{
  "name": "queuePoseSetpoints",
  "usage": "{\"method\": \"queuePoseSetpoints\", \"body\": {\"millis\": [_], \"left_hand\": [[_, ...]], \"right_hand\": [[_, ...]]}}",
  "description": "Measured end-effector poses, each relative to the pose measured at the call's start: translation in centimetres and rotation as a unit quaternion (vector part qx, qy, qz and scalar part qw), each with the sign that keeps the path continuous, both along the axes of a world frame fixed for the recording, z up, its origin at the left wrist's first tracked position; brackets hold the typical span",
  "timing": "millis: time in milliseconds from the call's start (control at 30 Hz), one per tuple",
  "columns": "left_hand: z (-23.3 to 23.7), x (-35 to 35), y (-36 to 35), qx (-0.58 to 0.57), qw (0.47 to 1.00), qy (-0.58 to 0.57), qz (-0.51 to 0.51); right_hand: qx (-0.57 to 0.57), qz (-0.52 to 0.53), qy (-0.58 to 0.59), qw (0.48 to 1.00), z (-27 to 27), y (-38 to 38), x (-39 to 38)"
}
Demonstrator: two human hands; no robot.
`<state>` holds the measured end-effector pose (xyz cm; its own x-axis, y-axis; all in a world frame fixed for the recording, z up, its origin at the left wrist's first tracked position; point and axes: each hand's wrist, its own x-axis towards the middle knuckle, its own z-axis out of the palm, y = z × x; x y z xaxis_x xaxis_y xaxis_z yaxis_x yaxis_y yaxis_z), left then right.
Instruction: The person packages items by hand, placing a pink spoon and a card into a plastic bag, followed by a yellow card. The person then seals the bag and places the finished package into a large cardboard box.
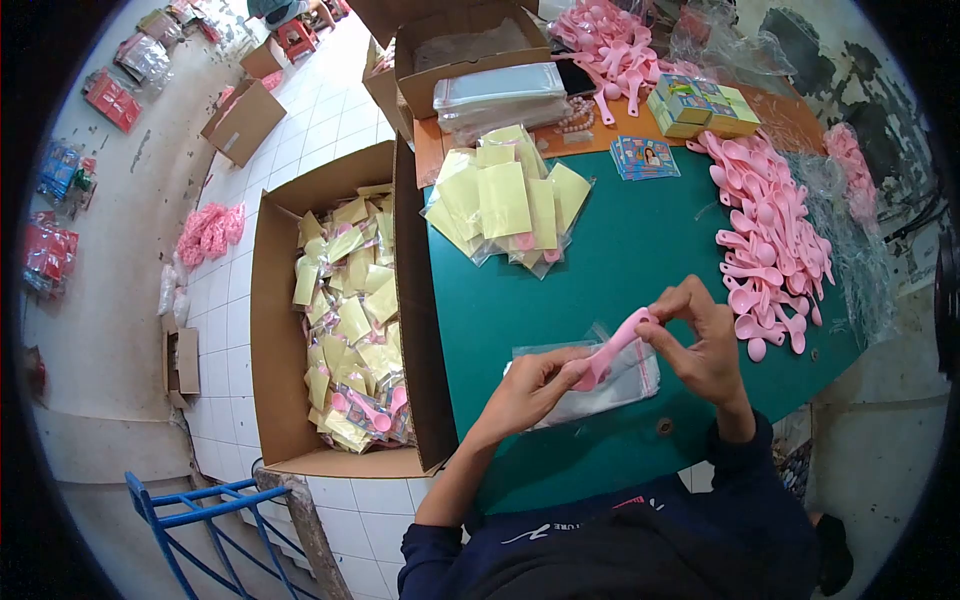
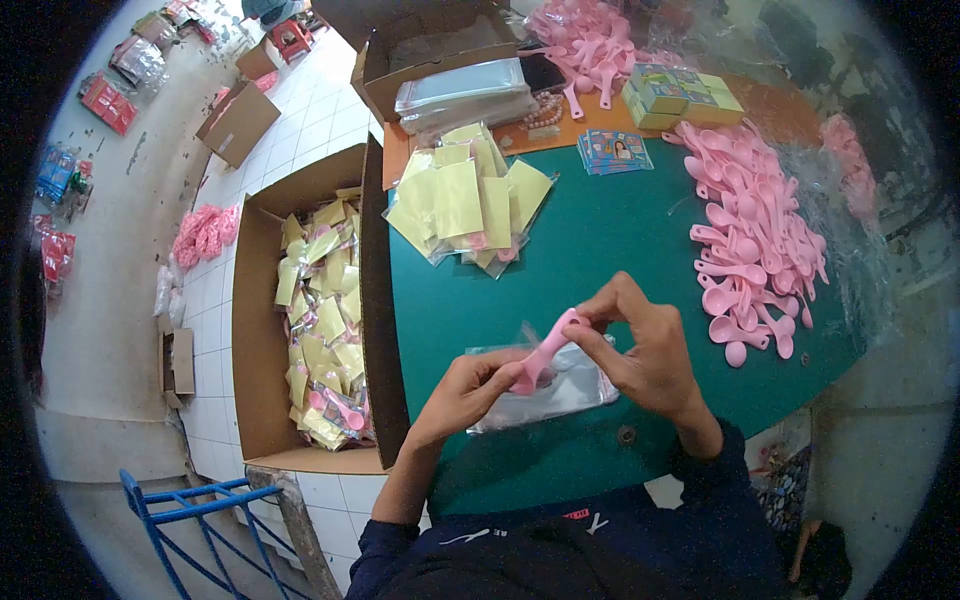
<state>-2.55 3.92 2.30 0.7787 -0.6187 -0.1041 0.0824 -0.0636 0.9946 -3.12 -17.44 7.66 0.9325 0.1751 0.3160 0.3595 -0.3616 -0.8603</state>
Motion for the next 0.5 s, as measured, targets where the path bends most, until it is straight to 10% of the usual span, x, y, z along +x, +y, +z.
{"method": "queuePoseSetpoints", "body": {"millis": [200,267,367,467,500], "left_hand": [[1.0,0.2,0.1,-0.074,0.994,0.037,0.068],[0.4,0.1,0.3,-0.110,0.989,0.026,0.097],[0.5,-0.3,0.5,-0.183,0.975,0.029,0.122],[-0.1,-0.3,1.2,-0.162,0.977,-0.006,0.142],[-0.2,-0.2,1.3,-0.172,0.975,0.001,0.143]], "right_hand": [[-0.007,0.327,-0.012,0.945,0.4,0.4,5.5],[0.143,0.263,0.061,0.952,-2.0,-1.7,10.8],[-0.195,-0.193,0.020,0.961,-6.1,-8.4,21.4],[-0.492,-0.379,-0.102,0.777,-12.3,-12.5,25.0],[-0.445,-0.366,-0.072,0.814,-12.6,-13.0,25.8]]}}
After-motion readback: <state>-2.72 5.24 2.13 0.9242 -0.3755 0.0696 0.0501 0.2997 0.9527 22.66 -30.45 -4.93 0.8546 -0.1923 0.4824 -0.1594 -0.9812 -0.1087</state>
